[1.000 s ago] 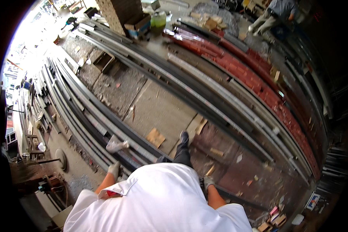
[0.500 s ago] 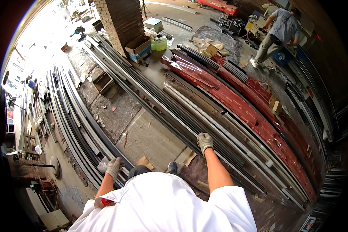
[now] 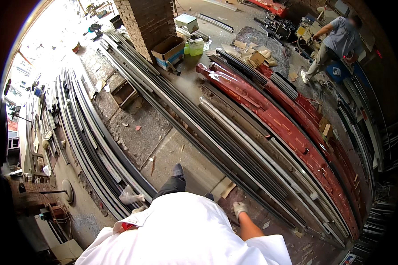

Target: The person repeatedly picks up long black metal profiles, places them into a cutting machine, and operates the lever to cut them. After each cut, the person removes the profile and places it on a nearby stack. The process is repeated multiple times in a workshop setting.

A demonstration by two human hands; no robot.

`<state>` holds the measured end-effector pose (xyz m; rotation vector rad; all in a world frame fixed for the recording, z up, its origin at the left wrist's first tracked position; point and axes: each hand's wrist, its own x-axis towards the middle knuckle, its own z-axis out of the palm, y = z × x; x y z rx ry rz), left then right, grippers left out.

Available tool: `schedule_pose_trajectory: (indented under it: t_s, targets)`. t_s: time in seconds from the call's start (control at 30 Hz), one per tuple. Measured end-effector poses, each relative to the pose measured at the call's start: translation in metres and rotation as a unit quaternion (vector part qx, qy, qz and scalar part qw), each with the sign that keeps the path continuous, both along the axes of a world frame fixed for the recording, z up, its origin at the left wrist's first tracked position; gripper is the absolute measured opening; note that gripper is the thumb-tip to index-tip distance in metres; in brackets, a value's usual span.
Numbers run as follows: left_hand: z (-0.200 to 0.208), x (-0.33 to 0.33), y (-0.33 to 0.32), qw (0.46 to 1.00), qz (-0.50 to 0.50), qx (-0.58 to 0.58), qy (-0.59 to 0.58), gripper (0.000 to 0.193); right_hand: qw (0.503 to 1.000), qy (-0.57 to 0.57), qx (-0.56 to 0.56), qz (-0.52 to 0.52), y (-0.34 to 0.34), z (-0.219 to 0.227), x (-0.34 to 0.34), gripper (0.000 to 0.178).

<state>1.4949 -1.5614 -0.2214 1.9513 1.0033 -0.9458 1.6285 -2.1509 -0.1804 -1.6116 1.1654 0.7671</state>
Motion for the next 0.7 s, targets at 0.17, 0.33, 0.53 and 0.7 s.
schedule_pose_trajectory:
  t_s: [0.17,0.33,0.53,0.7]
  targets:
    - [0.114,0.2,0.007,0.958,0.281,-0.06,-0.016,0.033,0.993,-0.005,-0.023,-0.117,0.035,0.001,0.051,0.02]
    - [0.137,0.365,0.068,0.942,0.238,-0.102,-0.212,0.035,0.986,-0.153,0.033,-0.059,0.135,0.066,0.193,0.018]
    - [0.169,0.462,0.08,0.929,0.268,-0.132,-0.22,0.041,0.968,-0.234,0.026,0.093,0.191,0.108,0.3,0.021]
    - [0.121,0.433,0.066,0.935,0.276,-0.126,-0.185,0.037,0.993,-0.11,0.024,0.034,0.166,0.077,0.343,0.021]
